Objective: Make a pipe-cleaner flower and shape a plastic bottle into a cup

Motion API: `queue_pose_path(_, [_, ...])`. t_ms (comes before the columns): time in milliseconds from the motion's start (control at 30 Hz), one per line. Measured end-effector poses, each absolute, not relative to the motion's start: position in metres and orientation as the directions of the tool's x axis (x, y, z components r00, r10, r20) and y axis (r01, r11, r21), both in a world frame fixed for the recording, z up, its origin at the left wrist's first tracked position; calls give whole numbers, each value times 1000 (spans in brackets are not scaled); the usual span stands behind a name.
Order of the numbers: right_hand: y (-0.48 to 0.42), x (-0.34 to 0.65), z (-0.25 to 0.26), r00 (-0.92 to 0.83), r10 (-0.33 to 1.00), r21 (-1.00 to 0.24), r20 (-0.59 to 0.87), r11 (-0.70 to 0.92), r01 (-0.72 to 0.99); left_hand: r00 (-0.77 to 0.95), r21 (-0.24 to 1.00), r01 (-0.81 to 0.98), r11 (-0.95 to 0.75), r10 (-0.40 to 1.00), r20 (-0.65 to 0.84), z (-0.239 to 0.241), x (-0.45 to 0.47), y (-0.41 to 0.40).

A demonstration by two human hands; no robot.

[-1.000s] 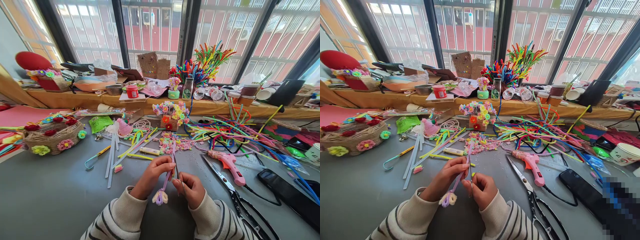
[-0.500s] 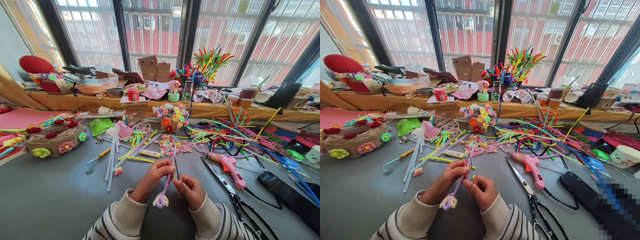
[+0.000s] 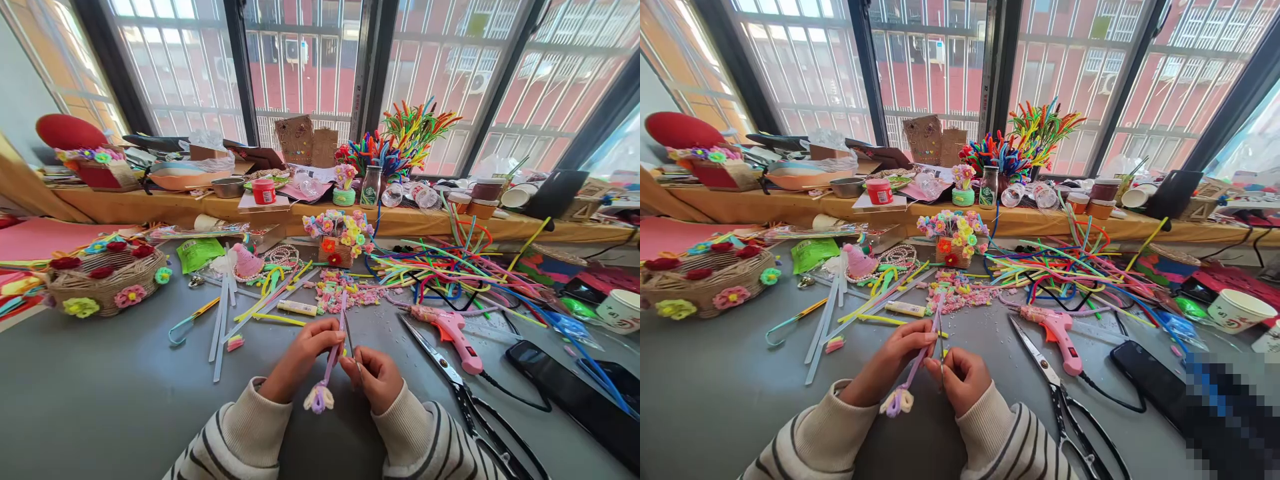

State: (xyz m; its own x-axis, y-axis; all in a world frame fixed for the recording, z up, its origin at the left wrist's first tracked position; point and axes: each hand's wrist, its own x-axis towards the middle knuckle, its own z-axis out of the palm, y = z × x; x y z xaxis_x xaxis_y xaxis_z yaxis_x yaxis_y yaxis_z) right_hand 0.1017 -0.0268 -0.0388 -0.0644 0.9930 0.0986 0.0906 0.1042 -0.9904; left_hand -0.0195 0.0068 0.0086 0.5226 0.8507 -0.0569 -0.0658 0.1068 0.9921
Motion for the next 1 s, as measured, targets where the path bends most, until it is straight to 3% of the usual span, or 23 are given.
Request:
queue_pose_path(233, [-27,104,-30,-175,980,-995,95,100,21,589,991,-43,126,804,-76,7,-19,7])
queue_pose_path(467, [-25,104,-36,-93,991,-993,96,101,54,566,995,-33,97,822,-61,8,-21,8])
queue_pose_path(700, [-28,102,-28,-153,983,-995,98,98,-10,586,994,-29,107,807,-70,7,-20,6])
queue_pose_path(867, [-29,101,-28,-42,994,-993,101,103,59,558,996,-26,90,827,-60,9,-18,6])
queue_pose_path(1000, [-27,104,-31,-63,992,-989,109,115,94,553,996,-22,89,831,-62,10,-17,6])
